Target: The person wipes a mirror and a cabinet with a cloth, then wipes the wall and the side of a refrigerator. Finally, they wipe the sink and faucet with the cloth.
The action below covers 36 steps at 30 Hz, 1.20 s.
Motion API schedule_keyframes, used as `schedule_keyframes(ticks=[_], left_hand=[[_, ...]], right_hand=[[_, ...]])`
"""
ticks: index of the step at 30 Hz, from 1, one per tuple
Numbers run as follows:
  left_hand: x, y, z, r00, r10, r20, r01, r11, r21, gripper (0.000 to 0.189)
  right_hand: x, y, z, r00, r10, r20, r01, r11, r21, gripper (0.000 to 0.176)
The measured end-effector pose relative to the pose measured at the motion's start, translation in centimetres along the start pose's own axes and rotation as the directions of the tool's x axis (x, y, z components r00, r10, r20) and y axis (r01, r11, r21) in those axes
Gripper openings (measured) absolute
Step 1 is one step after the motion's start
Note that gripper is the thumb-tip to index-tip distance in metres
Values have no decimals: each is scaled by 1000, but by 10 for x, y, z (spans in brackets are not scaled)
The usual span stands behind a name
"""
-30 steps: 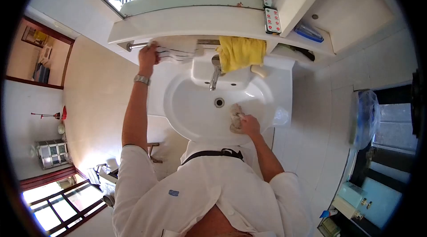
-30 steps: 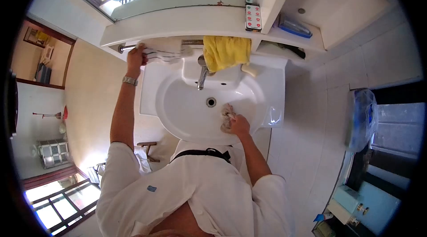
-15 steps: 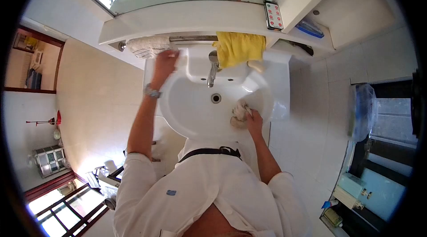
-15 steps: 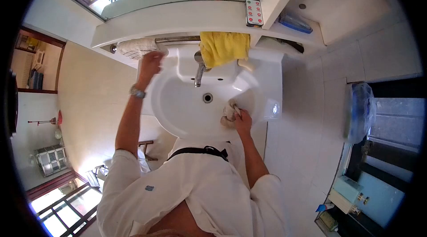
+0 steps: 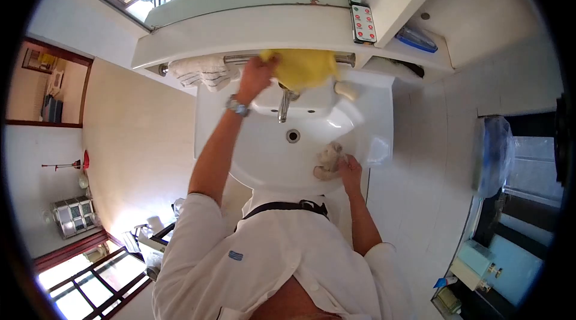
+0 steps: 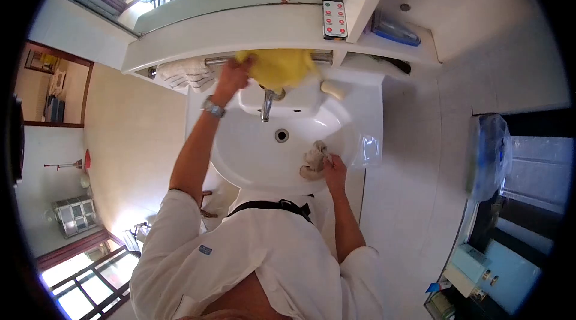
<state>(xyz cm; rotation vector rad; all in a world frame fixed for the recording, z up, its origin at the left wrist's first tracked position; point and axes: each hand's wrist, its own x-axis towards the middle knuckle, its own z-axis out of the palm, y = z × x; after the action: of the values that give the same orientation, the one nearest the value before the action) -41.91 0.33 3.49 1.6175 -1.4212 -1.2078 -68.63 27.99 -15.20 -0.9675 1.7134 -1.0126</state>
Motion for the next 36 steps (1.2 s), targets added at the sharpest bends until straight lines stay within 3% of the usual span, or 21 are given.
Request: schedule_keyframes(ticks=[2, 6, 8, 9, 11, 12, 14, 16, 18, 20, 21, 24, 26, 27, 29, 30, 32, 33, 34, 35, 36], left_hand=[[10, -21, -44, 981, -23, -191, 25, 1000, 7, 39], [-2, -27, -125, 982, -22, -187, 32, 998, 47, 33], [10, -60, -150, 980, 94, -173, -44, 960, 276, 41], [-12, -25, -143, 974, 122, -193, -74, 968, 238, 42], [1, -48, -148, 979, 94, -183, -43, 963, 265, 41], [5, -56, -151, 982, 68, -174, -14, 956, 295, 41], [-11, -29, -143, 979, 59, -197, 24, 918, 396, 44], [-18, -25, -140, 959, 166, -229, 27, 753, 658, 50], [-32, -29, -139, 935, 233, -266, -29, 801, 598, 57], [-48, -27, -139, 905, 273, -326, 14, 747, 664, 60], [-54, -31, -141, 932, 173, -319, 67, 782, 619, 60], [-71, -71, -146, 940, 210, -269, 16, 761, 648, 56], [-87, -89, -139, 958, 24, -286, 127, 860, 495, 53], [-88, -122, -137, 950, 125, -285, 41, 857, 514, 52], [-95, -148, -127, 968, 14, -252, 112, 870, 480, 53], [-101, -150, -120, 972, -67, -227, 170, 867, 468, 53], [-116, -158, -111, 976, -116, -183, 186, 884, 428, 52], [-124, -164, -108, 975, -131, -180, 197, 883, 426, 51], [-130, -179, -107, 975, -153, -163, 207, 892, 402, 51], [-140, -184, -106, 968, -193, -161, 242, 891, 384, 52], [-149, -189, -105, 959, -233, -160, 277, 889, 364, 52]], right_hand=[[-2, -56, -7, 994, 81, -74, -70, 987, 141, 21], [8, -116, -16, 998, 42, -37, -26, 927, 374, 23], [15, -147, -13, 991, -69, -117, 115, 883, 455, 28], [16, -166, -10, 991, -69, -114, 113, 886, 450, 28], [21, -205, -1, 873, -425, -239, 470, 864, 180, 34], [25, -223, 4, 873, -429, -233, 471, 864, 176, 34], [39, -251, 17, 620, -729, -290, 710, 678, -188, 38], [64, -262, 37, 576, -748, -331, 721, 655, -227, 38], [94, -264, 61, 527, -764, -372, 728, 632, -264, 38], [124, -253, 85, 444, -825, -349, 677, 564, -472, 40], [129, -261, 94, 442, -827, -347, 679, 561, -473, 40], [122, -282, 118, 419, -845, -332, 602, 533, -595, 40], [110, -296, 130, 654, -737, -170, 485, 580, -655, 39], [107, -296, 137, 656, -734, -175, 479, 585, -654, 39], [106, -294, 146, 591, -806, 43, 656, 449, -608, 40], [112, -288, 144, 594, -803, 37, 651, 454, -608, 40], [129, -272, 135, 535, -844, -27, 838, 535, -109, 39], [120, -273, 124, 662, -743, -99, 746, 642, 175, 36], [114, -271, 108, 639, -755, -144, 766, 642, 35, 32], [114, -257, 97, 649, -728, -221, 761, 629, 161, 29], [92, -263, 85, 807, -516, -286, 590, 730, 346, 24]])
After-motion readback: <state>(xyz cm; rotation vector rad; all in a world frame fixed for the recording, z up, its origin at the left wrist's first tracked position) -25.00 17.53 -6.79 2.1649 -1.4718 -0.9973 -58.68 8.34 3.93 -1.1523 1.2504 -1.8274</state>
